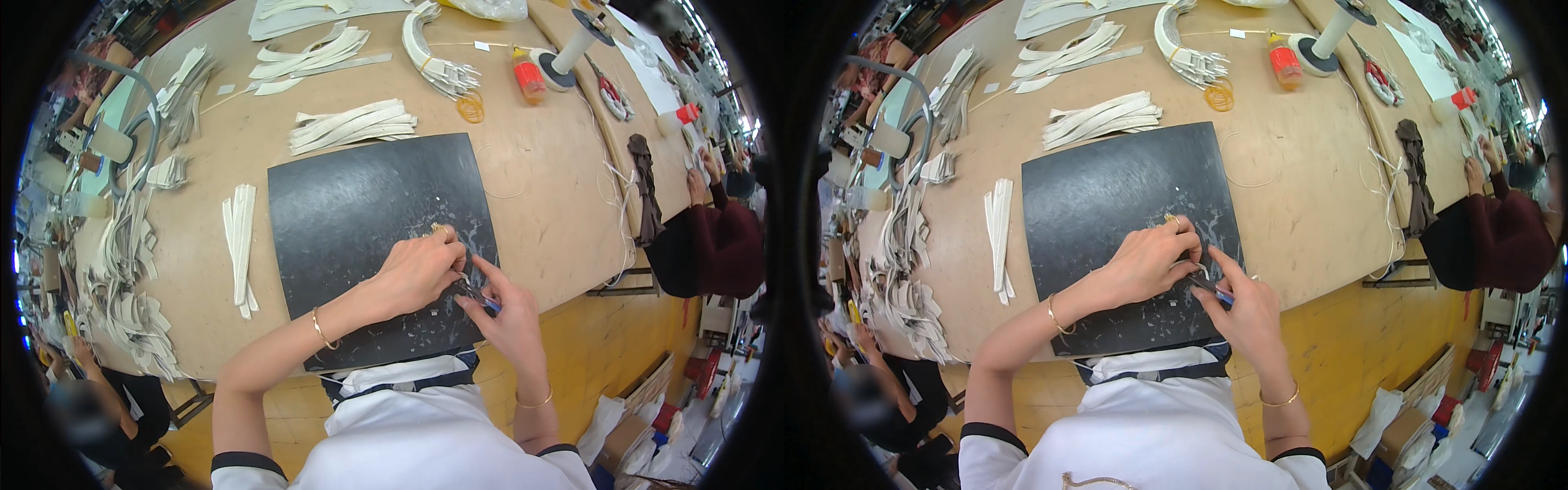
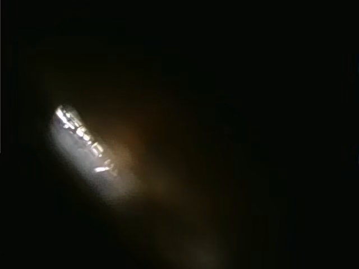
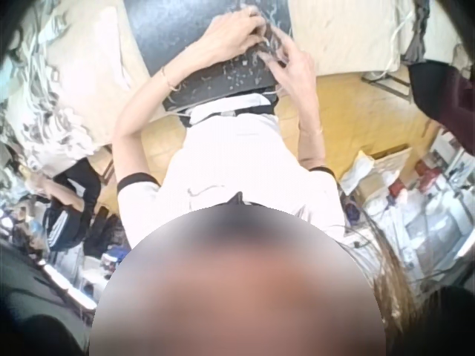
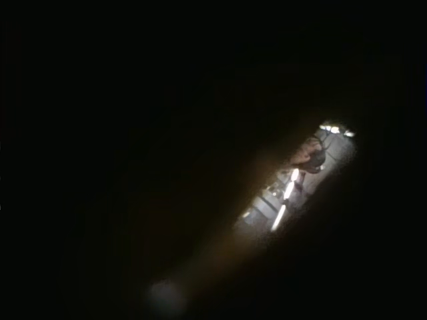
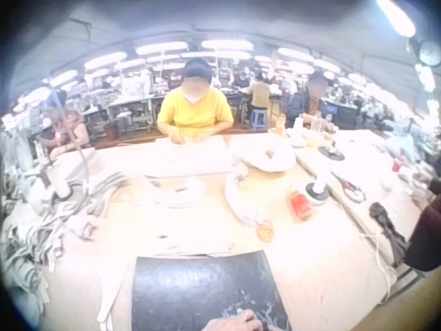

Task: The person repeatedly picks up white fabric strips, places them on a black cutting mat, and trims edges with a small blade. Trimmed pieces are set aside on the table. The process continues with multiple strips in a repetitive manner.

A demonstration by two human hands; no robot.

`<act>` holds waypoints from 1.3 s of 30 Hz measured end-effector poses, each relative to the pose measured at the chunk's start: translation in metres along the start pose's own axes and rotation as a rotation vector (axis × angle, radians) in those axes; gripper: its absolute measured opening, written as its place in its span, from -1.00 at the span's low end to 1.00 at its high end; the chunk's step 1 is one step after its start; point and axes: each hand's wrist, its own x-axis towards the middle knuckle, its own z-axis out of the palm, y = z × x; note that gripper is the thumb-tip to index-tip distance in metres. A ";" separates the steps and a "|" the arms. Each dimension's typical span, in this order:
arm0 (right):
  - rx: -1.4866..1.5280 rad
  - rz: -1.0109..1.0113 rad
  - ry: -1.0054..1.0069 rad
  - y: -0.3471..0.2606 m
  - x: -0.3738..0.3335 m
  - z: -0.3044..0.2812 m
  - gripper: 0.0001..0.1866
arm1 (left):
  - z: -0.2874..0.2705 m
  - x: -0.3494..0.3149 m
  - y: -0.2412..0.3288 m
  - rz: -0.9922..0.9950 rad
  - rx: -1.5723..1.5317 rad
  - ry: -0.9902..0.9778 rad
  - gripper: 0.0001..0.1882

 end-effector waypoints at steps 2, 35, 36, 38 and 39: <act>0.106 0.019 -0.063 0.002 -0.005 -0.009 -0.36 | -0.010 0.000 0.003 -0.070 -0.163 -0.023 -0.83; -0.114 -0.447 -0.066 -0.078 0.141 0.024 -0.60 | -0.034 -0.068 -0.068 -0.261 0.303 0.818 -0.68; -0.124 -0.424 -0.079 -0.084 0.148 0.031 -0.60 | -0.036 -0.070 -0.070 -0.242 0.393 0.771 -0.67; -0.167 -0.349 -0.119 -0.094 0.158 0.041 -0.58 | -0.037 -0.074 -0.071 -0.202 0.566 0.671 -0.65; -0.196 -0.296 -0.148 -0.099 0.162 0.046 -0.57 | -0.036 -0.076 -0.068 -0.239 0.629 0.584 -0.63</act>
